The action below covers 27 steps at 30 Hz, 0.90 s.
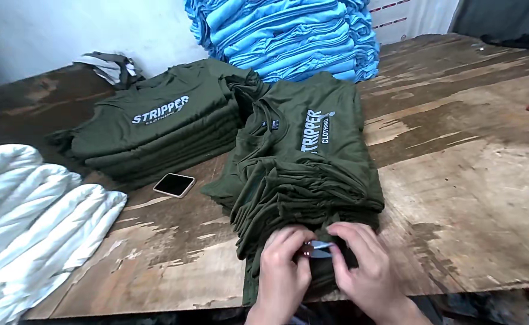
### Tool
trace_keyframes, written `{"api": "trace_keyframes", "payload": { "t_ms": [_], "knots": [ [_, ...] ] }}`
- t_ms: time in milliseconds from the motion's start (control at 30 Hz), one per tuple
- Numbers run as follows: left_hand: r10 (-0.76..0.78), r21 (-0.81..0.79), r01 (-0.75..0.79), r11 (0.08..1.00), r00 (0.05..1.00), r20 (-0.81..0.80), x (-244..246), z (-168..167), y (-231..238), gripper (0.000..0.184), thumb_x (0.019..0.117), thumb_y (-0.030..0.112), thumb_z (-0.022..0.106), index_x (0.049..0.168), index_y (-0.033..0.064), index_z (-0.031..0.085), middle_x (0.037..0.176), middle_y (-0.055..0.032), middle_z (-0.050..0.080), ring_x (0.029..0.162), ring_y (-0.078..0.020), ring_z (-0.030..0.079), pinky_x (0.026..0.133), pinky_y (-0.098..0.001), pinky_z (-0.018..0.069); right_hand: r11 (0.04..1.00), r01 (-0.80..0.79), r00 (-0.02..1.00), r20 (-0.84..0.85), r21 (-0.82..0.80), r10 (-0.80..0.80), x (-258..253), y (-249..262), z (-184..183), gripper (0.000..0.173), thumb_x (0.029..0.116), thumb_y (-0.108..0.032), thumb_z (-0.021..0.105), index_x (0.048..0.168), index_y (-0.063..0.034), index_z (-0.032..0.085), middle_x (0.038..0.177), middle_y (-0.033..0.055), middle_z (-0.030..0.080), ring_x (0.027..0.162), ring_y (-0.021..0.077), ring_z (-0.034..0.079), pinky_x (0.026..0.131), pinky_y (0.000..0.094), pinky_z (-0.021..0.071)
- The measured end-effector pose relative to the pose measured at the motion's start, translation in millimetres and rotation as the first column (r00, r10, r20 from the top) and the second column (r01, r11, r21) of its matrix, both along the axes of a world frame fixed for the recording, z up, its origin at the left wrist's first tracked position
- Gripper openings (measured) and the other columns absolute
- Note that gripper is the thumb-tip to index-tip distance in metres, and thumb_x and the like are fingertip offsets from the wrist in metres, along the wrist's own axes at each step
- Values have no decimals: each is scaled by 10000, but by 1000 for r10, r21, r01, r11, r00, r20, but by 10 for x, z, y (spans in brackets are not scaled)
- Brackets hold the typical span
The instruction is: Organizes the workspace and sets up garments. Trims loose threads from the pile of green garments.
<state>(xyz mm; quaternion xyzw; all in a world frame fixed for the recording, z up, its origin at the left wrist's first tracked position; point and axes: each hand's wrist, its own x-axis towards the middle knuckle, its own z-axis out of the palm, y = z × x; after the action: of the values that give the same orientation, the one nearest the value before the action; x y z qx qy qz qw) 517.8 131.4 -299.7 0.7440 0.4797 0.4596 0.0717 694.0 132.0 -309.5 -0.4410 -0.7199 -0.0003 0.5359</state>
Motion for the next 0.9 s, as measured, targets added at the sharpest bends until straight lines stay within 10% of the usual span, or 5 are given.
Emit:
{"api": "trace_keyframes", "payload": {
  "t_ms": [133,267,500,633,900],
  "knots": [
    [26,-280,17,960,988,149,11,236,192,144,934,73,648,998,137,760,902,71,753,840,-1,703,780,-213,596,947,-278,897,-396,-159,196,-71,258,50,138,979,-50,625,1106,-61,679,997,30,742,875,111,721,782,281,631],
    [71,-466,50,884,969,238,36,359,293,124,947,114,666,1010,146,768,899,68,758,834,-14,703,779,-224,584,998,-20,996,94,61,14,-8,182,7,225,960,-325,692,1163,-273,775,1032,28,721,898,143,664,849,391,518],
    [86,-533,95,841,949,305,58,446,318,119,956,127,679,1038,126,765,917,52,769,845,-20,710,789,-225,585,993,92,994,50,70,-95,-8,48,62,370,872,-554,719,1066,-246,655,1099,61,628,1049,220,613,925,447,495],
    [70,-566,126,815,948,312,49,475,282,155,959,143,679,1095,124,752,977,46,767,887,-30,711,817,-227,583,969,109,981,134,223,-141,-74,157,-18,204,925,-163,654,1052,-248,790,1000,27,745,941,205,678,940,450,508],
    [37,317,-24,948,999,-35,-81,-40,-21,136,926,289,739,1051,271,790,1033,84,744,981,-110,642,879,-376,458,979,105,994,-10,176,-105,190,-190,-107,142,1006,-212,607,971,-225,744,907,-56,708,888,85,621,1018,378,378]
  ]
}}
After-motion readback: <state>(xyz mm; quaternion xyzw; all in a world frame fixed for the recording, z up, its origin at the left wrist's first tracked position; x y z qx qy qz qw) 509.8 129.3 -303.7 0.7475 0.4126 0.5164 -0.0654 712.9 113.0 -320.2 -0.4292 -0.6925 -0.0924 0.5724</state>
